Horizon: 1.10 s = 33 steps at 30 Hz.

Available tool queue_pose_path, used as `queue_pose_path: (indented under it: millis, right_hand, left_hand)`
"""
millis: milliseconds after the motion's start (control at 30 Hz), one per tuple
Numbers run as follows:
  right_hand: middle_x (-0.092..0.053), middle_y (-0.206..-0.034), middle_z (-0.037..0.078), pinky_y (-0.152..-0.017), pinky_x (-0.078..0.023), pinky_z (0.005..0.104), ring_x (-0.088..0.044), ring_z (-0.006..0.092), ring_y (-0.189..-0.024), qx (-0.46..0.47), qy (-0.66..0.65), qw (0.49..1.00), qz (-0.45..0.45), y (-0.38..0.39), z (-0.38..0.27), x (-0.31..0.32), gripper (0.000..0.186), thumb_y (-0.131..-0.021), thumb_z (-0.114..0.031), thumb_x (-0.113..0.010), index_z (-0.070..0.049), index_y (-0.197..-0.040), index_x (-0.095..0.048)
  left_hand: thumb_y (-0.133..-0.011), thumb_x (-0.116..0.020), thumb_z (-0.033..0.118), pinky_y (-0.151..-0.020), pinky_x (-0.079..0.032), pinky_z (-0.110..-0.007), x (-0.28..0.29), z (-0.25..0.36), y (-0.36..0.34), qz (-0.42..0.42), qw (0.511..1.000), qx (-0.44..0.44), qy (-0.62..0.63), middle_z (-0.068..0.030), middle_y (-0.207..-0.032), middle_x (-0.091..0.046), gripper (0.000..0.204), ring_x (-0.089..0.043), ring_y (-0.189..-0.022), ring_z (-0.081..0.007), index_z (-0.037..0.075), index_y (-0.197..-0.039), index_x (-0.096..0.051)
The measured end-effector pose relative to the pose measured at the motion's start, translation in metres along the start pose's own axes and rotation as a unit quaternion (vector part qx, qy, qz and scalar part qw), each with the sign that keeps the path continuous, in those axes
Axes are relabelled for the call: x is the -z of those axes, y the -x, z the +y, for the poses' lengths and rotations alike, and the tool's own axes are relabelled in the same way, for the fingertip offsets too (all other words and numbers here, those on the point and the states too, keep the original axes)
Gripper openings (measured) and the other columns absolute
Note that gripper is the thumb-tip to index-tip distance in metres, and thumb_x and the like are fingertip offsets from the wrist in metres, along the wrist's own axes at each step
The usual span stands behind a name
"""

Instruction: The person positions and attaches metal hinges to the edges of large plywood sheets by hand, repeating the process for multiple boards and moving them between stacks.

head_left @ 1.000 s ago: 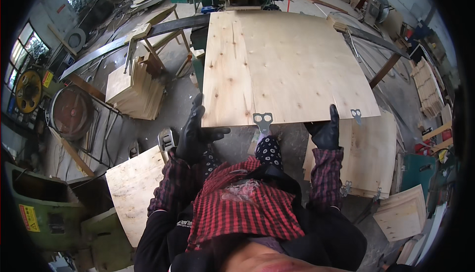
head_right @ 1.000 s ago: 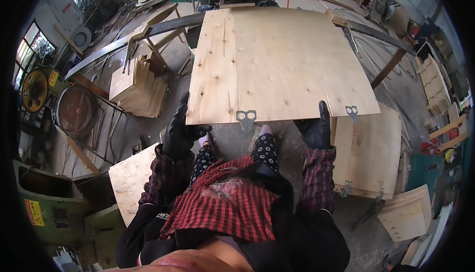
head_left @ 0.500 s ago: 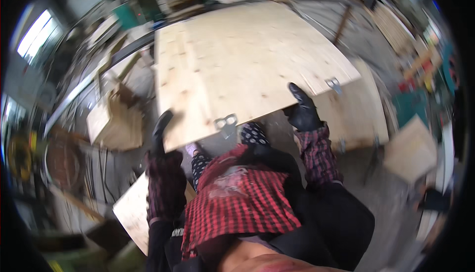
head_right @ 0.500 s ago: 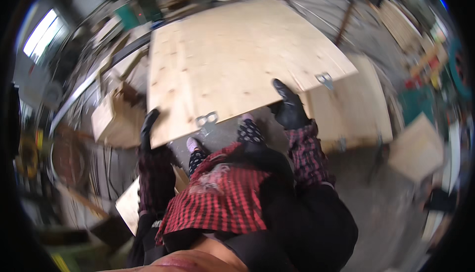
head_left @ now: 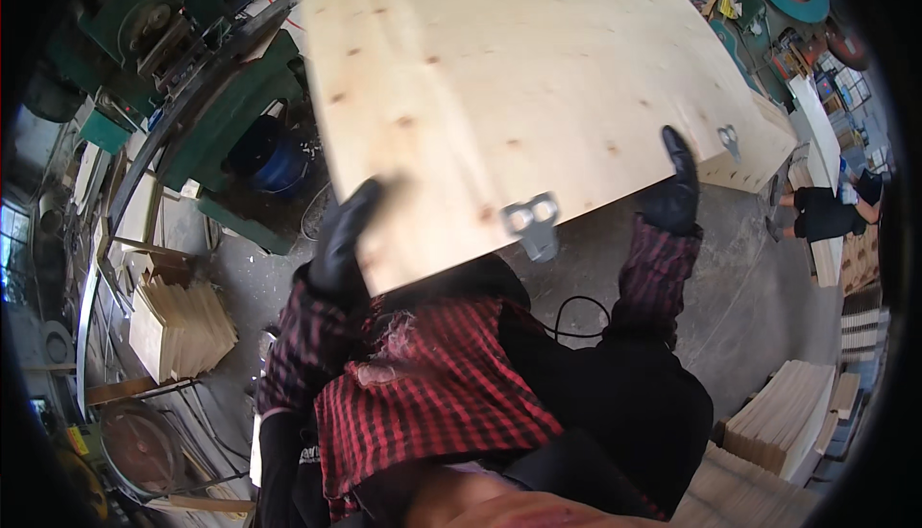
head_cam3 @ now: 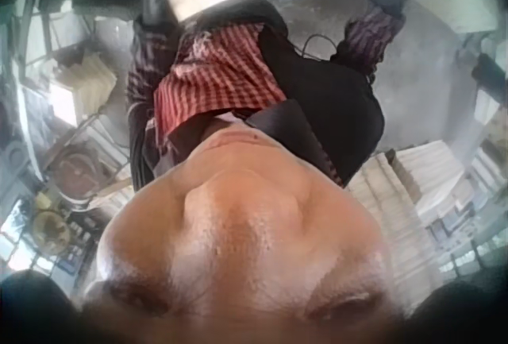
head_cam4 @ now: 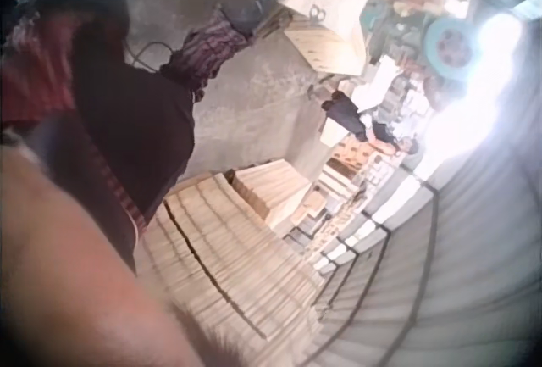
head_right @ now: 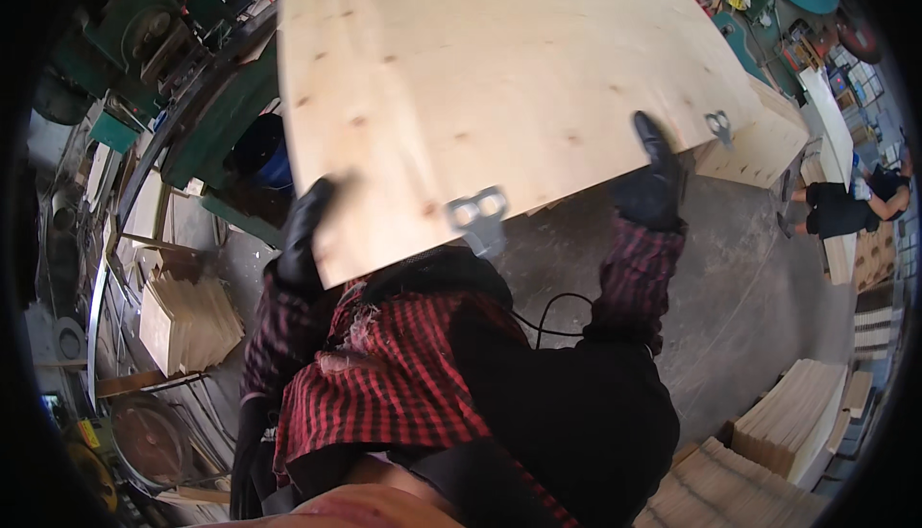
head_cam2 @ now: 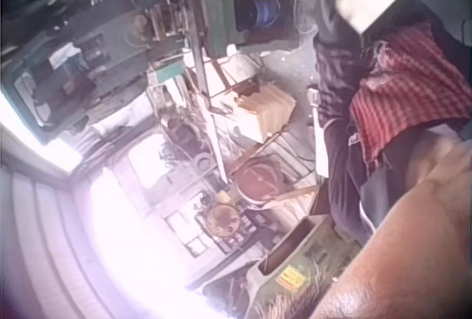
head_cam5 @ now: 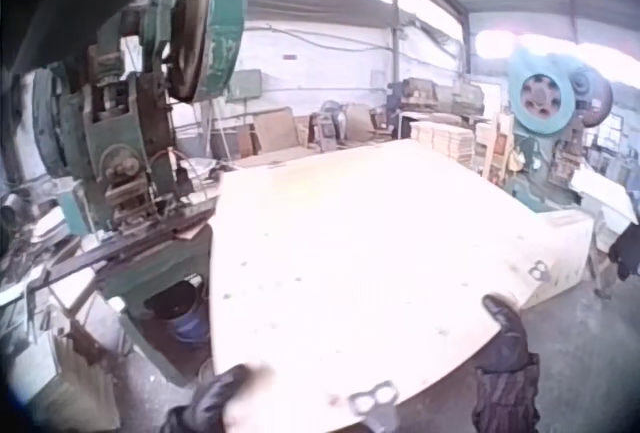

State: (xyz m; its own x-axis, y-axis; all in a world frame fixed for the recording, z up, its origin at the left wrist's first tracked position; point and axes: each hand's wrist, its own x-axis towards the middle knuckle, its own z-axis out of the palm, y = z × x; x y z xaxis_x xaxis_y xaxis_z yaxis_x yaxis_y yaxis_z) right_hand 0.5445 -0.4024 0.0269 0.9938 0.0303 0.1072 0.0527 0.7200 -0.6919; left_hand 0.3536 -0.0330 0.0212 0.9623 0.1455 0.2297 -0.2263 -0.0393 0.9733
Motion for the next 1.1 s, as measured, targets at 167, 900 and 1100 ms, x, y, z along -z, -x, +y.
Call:
queue_pose_path:
  millis: [167, 900, 1100]
  right_hand:
    - [-0.055, -0.121, 0.017, -0.094, -0.046, 0.0416, -0.055, 0.0282, -0.110, -0.022, 0.006, 1.000, -0.004, -0.116, -0.016, 0.078, 0.036, -0.091, -0.020, -0.052, 0.001, -0.121, -0.051]
    - [-0.058, -0.111, 0.016, -0.076, -0.049, 0.0407, -0.058, 0.0286, -0.095, -0.527, 0.587, 0.610, -0.072, -0.036, 0.285, 0.176, 0.040, -0.091, -0.030, -0.049, -0.010, -0.125, -0.048]
    - [-0.061, -0.106, 0.015, -0.069, -0.051, 0.0391, -0.060, 0.0270, -0.088, -0.499, 0.667, 0.510, -0.217, -0.056, 0.354, 0.067, 0.039, -0.091, -0.032, -0.047, -0.013, -0.126, -0.048]
  left_hand:
    - [-0.094, -0.047, 0.025, -0.094, -0.044, -0.038, -0.051, -0.079, -0.083, -0.136, 0.990, -0.042, -0.002, -0.0169, -0.127, -0.048, 0.049, -0.052, -0.113, -0.0281, 0.002, -0.136, -0.033]
    - [-0.067, -0.068, 0.045, -0.108, -0.028, -0.041, 0.149, -0.303, 0.523, 0.594, 0.449, 0.658, -0.106, -0.0308, -0.141, -0.025, 0.104, -0.028, -0.131, -0.0401, -0.009, -0.139, -0.015]
    - [-0.073, -0.061, 0.050, -0.112, -0.019, -0.039, 0.125, -0.324, 0.544, 0.565, 0.427, 0.700, -0.098, -0.0241, -0.147, -0.016, 0.097, -0.017, -0.137, -0.0353, -0.003, -0.142, -0.015]
